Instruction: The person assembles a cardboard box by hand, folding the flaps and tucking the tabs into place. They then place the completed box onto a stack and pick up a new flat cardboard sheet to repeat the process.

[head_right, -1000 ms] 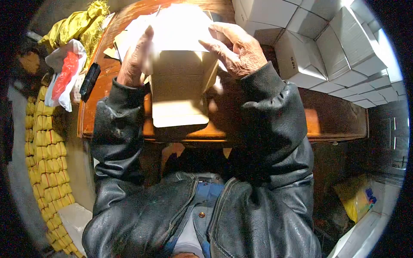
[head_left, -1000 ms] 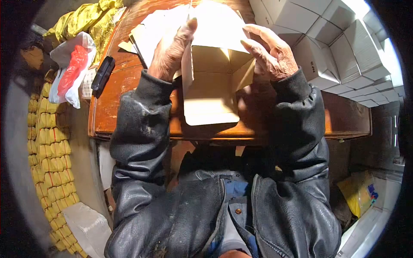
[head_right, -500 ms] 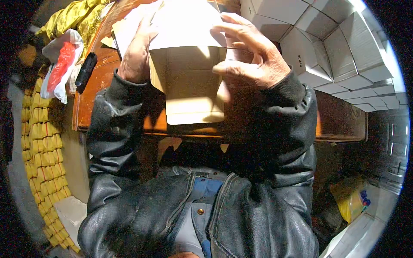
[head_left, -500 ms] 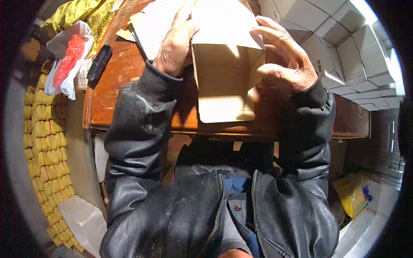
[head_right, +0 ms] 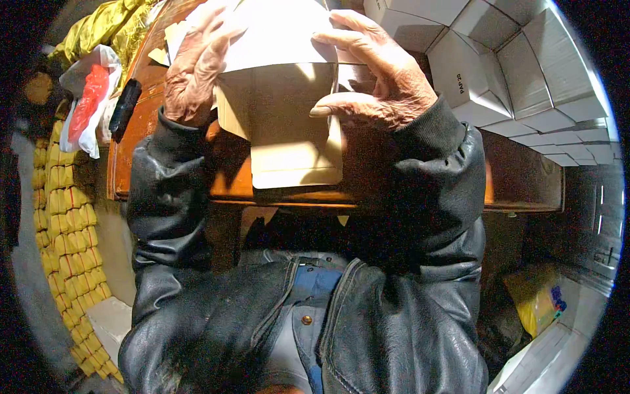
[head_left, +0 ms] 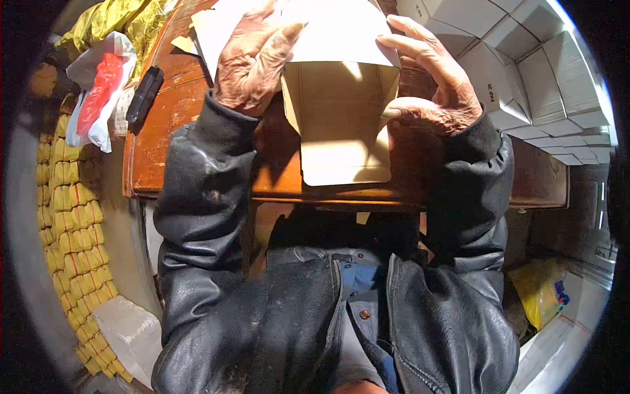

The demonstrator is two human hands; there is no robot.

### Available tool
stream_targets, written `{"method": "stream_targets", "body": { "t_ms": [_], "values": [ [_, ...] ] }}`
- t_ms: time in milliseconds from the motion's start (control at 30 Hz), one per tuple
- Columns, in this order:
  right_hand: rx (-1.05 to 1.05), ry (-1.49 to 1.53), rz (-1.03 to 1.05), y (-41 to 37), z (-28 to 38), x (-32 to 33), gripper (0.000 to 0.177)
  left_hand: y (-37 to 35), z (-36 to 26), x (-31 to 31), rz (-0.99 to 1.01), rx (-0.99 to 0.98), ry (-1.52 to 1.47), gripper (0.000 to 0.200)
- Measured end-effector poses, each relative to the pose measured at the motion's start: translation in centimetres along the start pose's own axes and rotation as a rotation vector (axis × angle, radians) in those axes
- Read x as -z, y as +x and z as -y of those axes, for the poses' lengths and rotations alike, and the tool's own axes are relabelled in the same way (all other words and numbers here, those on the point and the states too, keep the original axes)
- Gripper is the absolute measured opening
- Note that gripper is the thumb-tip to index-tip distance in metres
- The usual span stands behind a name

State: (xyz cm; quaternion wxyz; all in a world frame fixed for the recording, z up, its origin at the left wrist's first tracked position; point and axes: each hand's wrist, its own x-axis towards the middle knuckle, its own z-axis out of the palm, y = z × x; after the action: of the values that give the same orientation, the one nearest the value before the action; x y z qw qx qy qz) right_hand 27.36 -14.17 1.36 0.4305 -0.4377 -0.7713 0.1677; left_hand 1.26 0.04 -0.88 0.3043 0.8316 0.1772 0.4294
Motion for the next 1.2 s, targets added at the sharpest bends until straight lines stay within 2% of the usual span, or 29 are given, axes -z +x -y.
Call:
{"method": "stream_targets", "body": {
  "t_ms": [33,67,167,200,233,267,333,400,467,533,633,700,733,800,867,967,1000,1100,1200],
  "values": [
    [0.002,0.018,0.018,-0.1,-0.1,0.0,0.086,-0.1,0.5,0.5,0.054,0.015,-0.121,0.049],
    [-0.015,0.028,0.029,-0.1,0.2,0.1,0.087,0.6,0.9,1.6,0.159,-0.089,0.134,0.061],
    [-0.063,0.053,0.061,-0.1,1.1,0.3,0.090,0.5,0.1,2.6,0.243,-0.174,0.100,0.073],
    [-0.074,0.057,0.071,0.0,1.3,0.3,0.091,0.2,0.2,2.5,0.261,-0.059,-0.112,0.079],
    [-0.086,0.062,0.082,-0.1,1.4,0.2,0.092,0.0,0.1,2.6,0.298,-0.026,-0.129,0.082],
    [-0.169,0.263,0.049,-0.3,1.0,-0.5,0.091,-0.2,-0.3,2.8,0.334,0.007,-0.145,0.085],
    [-0.047,0.025,0.078,-0.1,-0.1,0.1,0.090,-0.2,-1.3,3.1,0.355,0.037,-0.133,0.086],
    [0.060,-0.119,0.051,0.2,-0.4,0.0,0.086,0.0,-2.2,2.6,0.333,-0.107,0.059,0.095],
    [0.064,-0.022,-0.090,0.3,-0.1,-1.6,0.076,0.0,-2.4,2.5,0.337,-0.147,0.100,0.096],
    [0.012,0.184,0.000,0.5,0.3,-0.6,0.079,-0.2,-2.6,2.6,0.351,-0.158,0.106,0.097],
    [0.123,0.057,0.011,0.6,-0.4,-0.5,0.075,-0.1,-2.2,2.6,0.363,-0.158,0.096,0.098],
    [0.182,0.046,-0.084,0.8,-1.8,-1.2,0.073,0.2,-1.6,2.2,0.368,-0.163,0.091,0.099],
    [0.291,-0.076,-0.105,1.4,-2.2,-1.1,0.073,0.2,-1.6,2.0,0.355,-0.169,0.107,0.100],
    [0.333,-0.254,-0.167,1.4,-2.2,-1.4,0.073,0.4,-1.4,1.2,0.311,-0.196,0.180,0.101],
    [0.194,-0.364,-0.249,1.4,0.0,-2.3,0.072,0.3,-1.7,0.2,0.218,-0.256,0.379,0.099],
    [0.168,-0.422,-0.277,1.4,0.2,-2.7,0.068,0.5,-2.1,-1.1,0.078,-0.273,0.399,0.086],
    [0.173,-0.429,-0.282,1.3,0.1,-2.8,0.068,0.8,-2.4,-1.3,0.056,-0.252,0.488,0.077],
    [0.214,-0.463,-0.289,1.2,-0.3,-2.8,0.068,0.9,-3.5,-2.0,0.025,-0.152,0.410,0.075],
    [0.270,-0.515,-0.287,1.2,-0.6,-2.6,0.070,1.2,-2.9,-2.4,-0.005,-0.249,0.533,0.074]
  ]
}}
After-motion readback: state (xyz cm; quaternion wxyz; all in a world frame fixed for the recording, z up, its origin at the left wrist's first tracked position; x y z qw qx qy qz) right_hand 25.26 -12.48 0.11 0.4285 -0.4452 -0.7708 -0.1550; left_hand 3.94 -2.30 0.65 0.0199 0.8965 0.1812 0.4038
